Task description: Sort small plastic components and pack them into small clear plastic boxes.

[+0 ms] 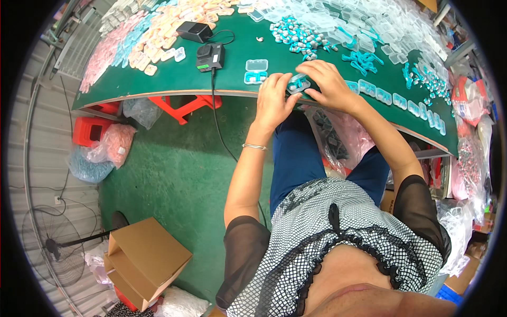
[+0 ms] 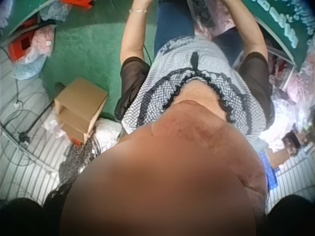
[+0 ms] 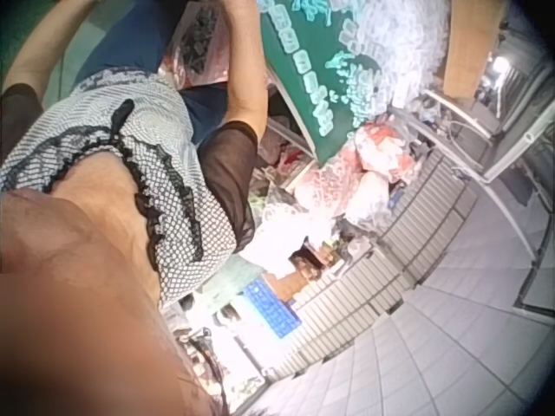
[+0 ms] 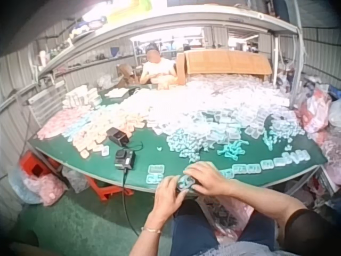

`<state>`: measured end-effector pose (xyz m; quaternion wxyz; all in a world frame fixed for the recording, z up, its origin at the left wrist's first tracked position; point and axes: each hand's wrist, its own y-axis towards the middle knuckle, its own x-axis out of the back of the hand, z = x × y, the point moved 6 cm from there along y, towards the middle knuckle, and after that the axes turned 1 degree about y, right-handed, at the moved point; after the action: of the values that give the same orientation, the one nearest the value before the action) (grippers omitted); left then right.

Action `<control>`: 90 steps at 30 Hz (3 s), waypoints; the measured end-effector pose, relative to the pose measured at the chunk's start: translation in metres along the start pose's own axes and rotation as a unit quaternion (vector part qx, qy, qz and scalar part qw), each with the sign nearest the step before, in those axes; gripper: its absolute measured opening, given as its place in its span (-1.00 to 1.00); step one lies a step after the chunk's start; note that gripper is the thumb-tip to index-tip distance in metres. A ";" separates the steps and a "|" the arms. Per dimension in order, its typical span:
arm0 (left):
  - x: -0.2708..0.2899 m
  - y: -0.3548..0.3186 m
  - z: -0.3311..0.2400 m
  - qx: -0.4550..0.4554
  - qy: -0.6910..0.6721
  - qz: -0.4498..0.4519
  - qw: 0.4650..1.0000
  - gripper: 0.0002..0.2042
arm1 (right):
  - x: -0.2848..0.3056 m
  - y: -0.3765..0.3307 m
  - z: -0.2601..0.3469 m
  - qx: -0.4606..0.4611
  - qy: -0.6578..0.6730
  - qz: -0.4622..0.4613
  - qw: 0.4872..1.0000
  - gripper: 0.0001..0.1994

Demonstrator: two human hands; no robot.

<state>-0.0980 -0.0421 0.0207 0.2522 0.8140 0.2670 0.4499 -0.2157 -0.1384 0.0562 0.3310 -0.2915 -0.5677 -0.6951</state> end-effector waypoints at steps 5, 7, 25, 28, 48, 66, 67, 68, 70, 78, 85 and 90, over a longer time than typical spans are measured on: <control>0.001 -0.001 0.003 0.003 -0.021 -0.011 1.000 -0.66 | -0.017 0.004 -0.012 0.003 0.098 0.066 0.993 -0.62; 0.001 -0.001 0.004 0.007 -0.033 -0.018 0.999 -0.71 | -0.017 0.005 -0.010 0.019 0.115 0.059 0.991 -0.70; 0.061 -0.003 0.051 0.100 0.156 -0.041 0.982 -0.47 | 0.011 0.010 -0.008 0.100 -0.067 0.076 0.990 -0.64; 0.058 -0.005 0.038 0.066 0.146 -0.034 0.987 -0.46 | 0.000 0.008 -0.014 0.081 -0.057 0.070 0.993 -0.64; -0.004 0.009 -0.009 -0.027 -0.008 0.015 0.999 -0.71 | 0.001 -0.001 -0.005 0.059 0.013 0.062 0.996 -0.70; -0.008 0.008 -0.004 -0.051 0.008 -0.006 0.999 -0.74 | -0.005 -0.007 -0.009 0.042 0.015 0.021 0.999 -0.73; -0.004 0.006 -0.009 -0.067 0.023 -0.008 0.997 -0.72 | -0.005 -0.007 -0.010 0.026 0.026 0.045 0.998 -0.71; -0.002 0.005 -0.013 -0.083 0.038 -0.009 0.996 -0.71 | -0.005 -0.008 -0.011 0.010 0.037 0.069 0.997 -0.70; 0.003 0.003 -0.012 -0.076 0.050 -0.017 0.996 -0.69 | 0.000 -0.007 -0.010 0.007 0.041 0.060 0.997 -0.69; 0.002 -0.010 -0.019 -0.068 0.073 0.001 0.995 -0.58 | 0.010 -0.018 -0.015 -0.044 0.039 0.030 0.998 -0.66; 0.013 -0.012 -0.011 -0.024 0.073 -0.054 0.996 -0.59 | 0.014 -0.023 -0.025 -0.072 0.031 0.016 0.997 -0.72; 0.051 -0.009 0.030 0.056 0.145 -0.102 0.983 -0.57 | -0.005 0.009 -0.032 -0.056 0.031 0.039 0.997 -0.75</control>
<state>-0.0506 -0.0065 0.0310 0.2096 0.7215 0.4069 0.5195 -0.2065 -0.1707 0.0522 0.3588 -0.3097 -0.5057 -0.7208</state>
